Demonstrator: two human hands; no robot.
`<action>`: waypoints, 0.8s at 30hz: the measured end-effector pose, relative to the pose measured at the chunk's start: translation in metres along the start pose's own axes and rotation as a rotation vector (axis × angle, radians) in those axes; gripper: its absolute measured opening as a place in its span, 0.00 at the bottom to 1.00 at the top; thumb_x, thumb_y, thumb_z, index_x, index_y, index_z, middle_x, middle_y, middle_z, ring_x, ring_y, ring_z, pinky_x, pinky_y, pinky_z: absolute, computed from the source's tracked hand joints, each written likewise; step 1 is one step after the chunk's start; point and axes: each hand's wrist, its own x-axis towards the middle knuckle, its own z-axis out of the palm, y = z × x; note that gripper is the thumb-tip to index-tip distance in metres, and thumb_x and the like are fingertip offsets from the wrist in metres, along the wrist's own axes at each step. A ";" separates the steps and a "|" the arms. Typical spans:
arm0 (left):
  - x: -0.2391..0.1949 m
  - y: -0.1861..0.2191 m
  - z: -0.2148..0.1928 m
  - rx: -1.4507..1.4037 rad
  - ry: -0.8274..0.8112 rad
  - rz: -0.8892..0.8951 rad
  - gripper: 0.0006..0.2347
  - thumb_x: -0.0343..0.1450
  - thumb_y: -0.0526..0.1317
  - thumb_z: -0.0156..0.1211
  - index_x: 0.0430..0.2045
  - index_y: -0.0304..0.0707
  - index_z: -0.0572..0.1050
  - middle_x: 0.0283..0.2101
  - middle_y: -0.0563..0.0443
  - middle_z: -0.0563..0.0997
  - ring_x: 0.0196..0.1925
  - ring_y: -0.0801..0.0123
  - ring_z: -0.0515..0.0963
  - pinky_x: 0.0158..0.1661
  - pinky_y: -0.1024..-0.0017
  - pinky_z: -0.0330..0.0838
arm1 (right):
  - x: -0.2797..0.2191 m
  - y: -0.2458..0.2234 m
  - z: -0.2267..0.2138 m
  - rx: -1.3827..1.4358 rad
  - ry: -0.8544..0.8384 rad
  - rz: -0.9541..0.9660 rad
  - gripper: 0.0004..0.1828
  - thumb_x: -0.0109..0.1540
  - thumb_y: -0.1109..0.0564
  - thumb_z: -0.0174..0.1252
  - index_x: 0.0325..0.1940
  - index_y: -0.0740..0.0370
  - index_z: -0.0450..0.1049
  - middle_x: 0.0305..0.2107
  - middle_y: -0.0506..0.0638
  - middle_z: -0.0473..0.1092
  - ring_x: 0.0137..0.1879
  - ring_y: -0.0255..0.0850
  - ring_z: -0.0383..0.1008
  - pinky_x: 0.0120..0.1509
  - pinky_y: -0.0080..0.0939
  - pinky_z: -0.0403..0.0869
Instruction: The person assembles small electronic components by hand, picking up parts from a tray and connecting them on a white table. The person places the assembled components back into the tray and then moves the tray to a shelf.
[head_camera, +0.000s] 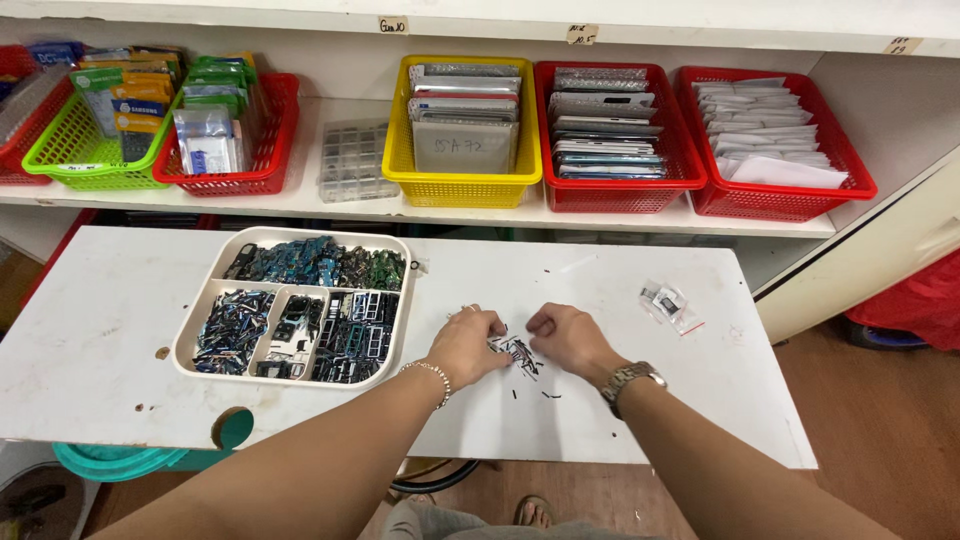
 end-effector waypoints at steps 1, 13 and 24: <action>-0.009 0.003 -0.005 -0.003 -0.018 -0.032 0.23 0.59 0.45 0.76 0.47 0.41 0.76 0.52 0.45 0.74 0.59 0.57 0.74 0.60 0.64 0.69 | -0.008 0.004 -0.011 -0.054 -0.058 0.029 0.19 0.54 0.59 0.68 0.48 0.62 0.76 0.32 0.51 0.76 0.38 0.41 0.78 0.44 0.43 0.77; -0.015 -0.003 -0.002 -0.021 0.128 -0.035 0.24 0.62 0.41 0.74 0.49 0.37 0.69 0.55 0.43 0.72 0.60 0.52 0.73 0.59 0.61 0.70 | -0.016 -0.010 -0.007 -0.138 -0.180 -0.022 0.27 0.50 0.60 0.69 0.52 0.63 0.71 0.32 0.52 0.75 0.37 0.43 0.78 0.39 0.41 0.76; -0.002 -0.019 0.019 -0.045 0.151 0.018 0.14 0.60 0.32 0.71 0.37 0.34 0.76 0.48 0.42 0.78 0.57 0.52 0.75 0.58 0.61 0.69 | -0.016 -0.039 0.005 -0.302 -0.075 -0.242 0.28 0.50 0.59 0.71 0.53 0.59 0.71 0.45 0.55 0.68 0.54 0.48 0.72 0.60 0.44 0.73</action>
